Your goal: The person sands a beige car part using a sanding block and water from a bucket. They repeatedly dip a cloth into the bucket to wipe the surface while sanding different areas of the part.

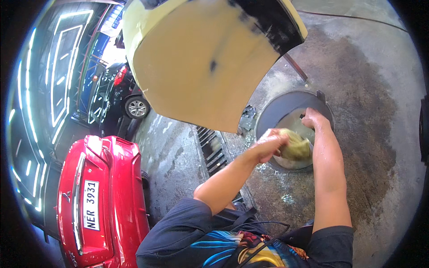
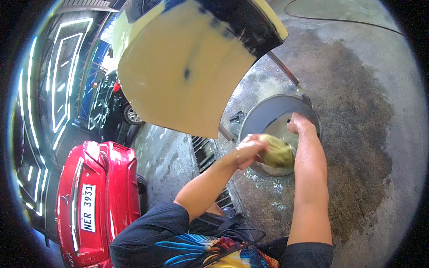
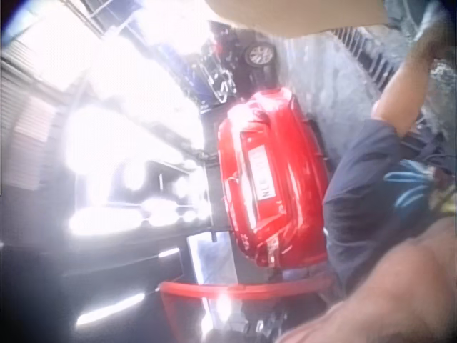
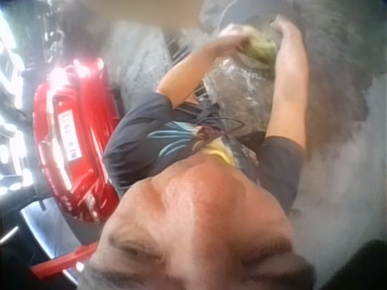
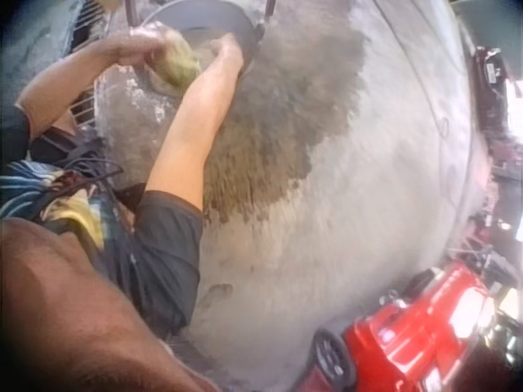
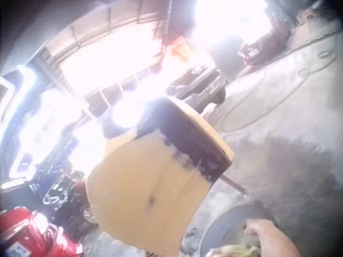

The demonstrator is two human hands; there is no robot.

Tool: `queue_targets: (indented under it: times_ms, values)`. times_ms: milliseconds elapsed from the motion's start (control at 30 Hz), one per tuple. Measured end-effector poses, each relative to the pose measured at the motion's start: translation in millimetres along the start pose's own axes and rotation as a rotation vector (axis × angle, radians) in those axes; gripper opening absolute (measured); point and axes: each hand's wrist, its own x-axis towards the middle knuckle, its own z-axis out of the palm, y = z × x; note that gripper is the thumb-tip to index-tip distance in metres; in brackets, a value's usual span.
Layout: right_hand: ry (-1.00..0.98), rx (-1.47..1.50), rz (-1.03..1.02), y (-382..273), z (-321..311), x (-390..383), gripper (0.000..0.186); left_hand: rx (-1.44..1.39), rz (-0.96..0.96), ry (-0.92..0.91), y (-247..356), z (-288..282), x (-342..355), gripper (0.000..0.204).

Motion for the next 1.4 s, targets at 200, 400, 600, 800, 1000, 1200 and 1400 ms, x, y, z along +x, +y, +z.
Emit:
queue_targets:
  times_ms: [200,400,600,800,1000,1200,1400]
  values:
    - [0.022,-0.031,0.031,6.5,6.8,5.6,0.048,-0.693,0.384,-0.078,58.6,-10.5,-52.7,0.03]
    - [0.066,-0.088,0.019,-1.7,10.2,-3.7,0.048,-0.536,0.72,-0.024,56.4,21.2,-27.8,0.039]
    - [0.073,-0.169,0.03,-4.1,10.9,-26.9,0.048,0.656,0.499,0.241,-12.9,72.7,17.2,0.092]
    - [0.059,-0.158,0.038,-3.7,2.9,-33.6,0.048,0.459,0.528,0.264,-20.2,84.0,11.7,0.054]
    - [0.037,-0.164,0.015,-9.4,-1.1,-18.0,0.049,0.391,0.746,0.455,57.7,51.6,12.9,0.03]
    - [0.015,-0.218,0.02,-12.2,4.1,-19.8,0.049,0.942,1.621,0.881,265.6,14.0,5.6,0.042]
    - [0.043,-0.287,0.047,-15.6,-1.3,-41.5,0.051,1.876,1.747,0.861,325.4,-21.7,0.3,0.037]
